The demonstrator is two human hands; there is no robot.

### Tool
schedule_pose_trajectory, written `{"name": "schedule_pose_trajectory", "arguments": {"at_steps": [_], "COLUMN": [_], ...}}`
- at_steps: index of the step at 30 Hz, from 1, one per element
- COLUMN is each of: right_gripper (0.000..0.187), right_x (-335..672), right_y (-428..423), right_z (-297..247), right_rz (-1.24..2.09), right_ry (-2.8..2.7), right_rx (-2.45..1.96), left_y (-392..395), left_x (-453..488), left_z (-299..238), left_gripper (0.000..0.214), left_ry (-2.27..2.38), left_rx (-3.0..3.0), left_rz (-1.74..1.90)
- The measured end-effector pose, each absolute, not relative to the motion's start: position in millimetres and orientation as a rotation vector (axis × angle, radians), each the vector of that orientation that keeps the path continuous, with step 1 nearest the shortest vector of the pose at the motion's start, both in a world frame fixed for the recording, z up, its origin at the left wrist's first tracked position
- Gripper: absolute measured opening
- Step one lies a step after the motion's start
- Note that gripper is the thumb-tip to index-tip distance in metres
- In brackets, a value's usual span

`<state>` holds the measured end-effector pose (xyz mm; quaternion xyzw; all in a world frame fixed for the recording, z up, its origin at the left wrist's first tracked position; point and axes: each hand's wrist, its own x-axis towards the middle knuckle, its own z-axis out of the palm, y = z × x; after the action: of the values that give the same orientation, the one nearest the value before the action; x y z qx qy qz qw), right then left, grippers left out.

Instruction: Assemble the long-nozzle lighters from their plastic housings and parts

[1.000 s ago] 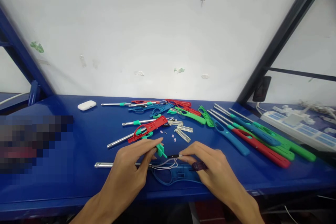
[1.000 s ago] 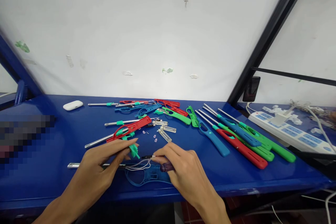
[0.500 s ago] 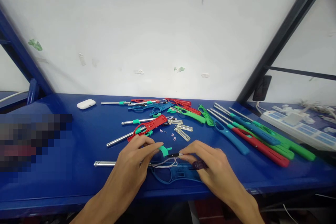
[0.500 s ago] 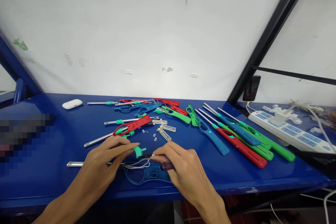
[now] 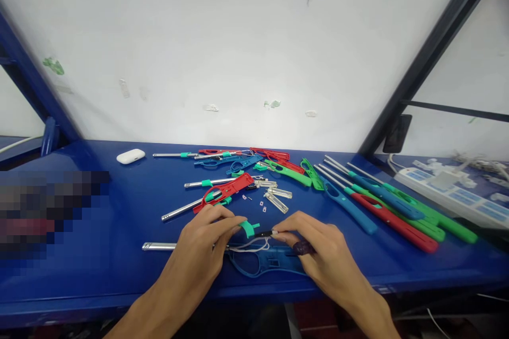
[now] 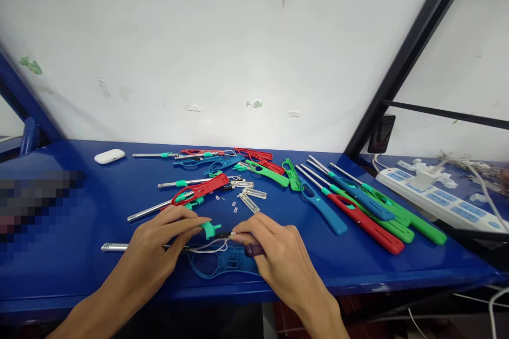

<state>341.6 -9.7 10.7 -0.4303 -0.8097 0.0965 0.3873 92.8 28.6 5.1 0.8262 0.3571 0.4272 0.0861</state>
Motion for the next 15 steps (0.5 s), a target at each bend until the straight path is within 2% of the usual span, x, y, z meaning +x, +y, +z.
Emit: {"name": "schedule_pose_trajectory", "arguments": {"at_steps": [15], "right_gripper": [0.012], "right_x": [340.1], "right_y": [-8.9], "right_z": [10.6], "right_rz": [0.325], "right_ry": [-2.065], "right_rx": [-1.079], "left_y": [25.3], "left_x": [97.4], "left_z": [9.1], "left_gripper": [0.027], "left_ry": [1.007], "left_rx": [2.457], "left_rz": [1.235]}}
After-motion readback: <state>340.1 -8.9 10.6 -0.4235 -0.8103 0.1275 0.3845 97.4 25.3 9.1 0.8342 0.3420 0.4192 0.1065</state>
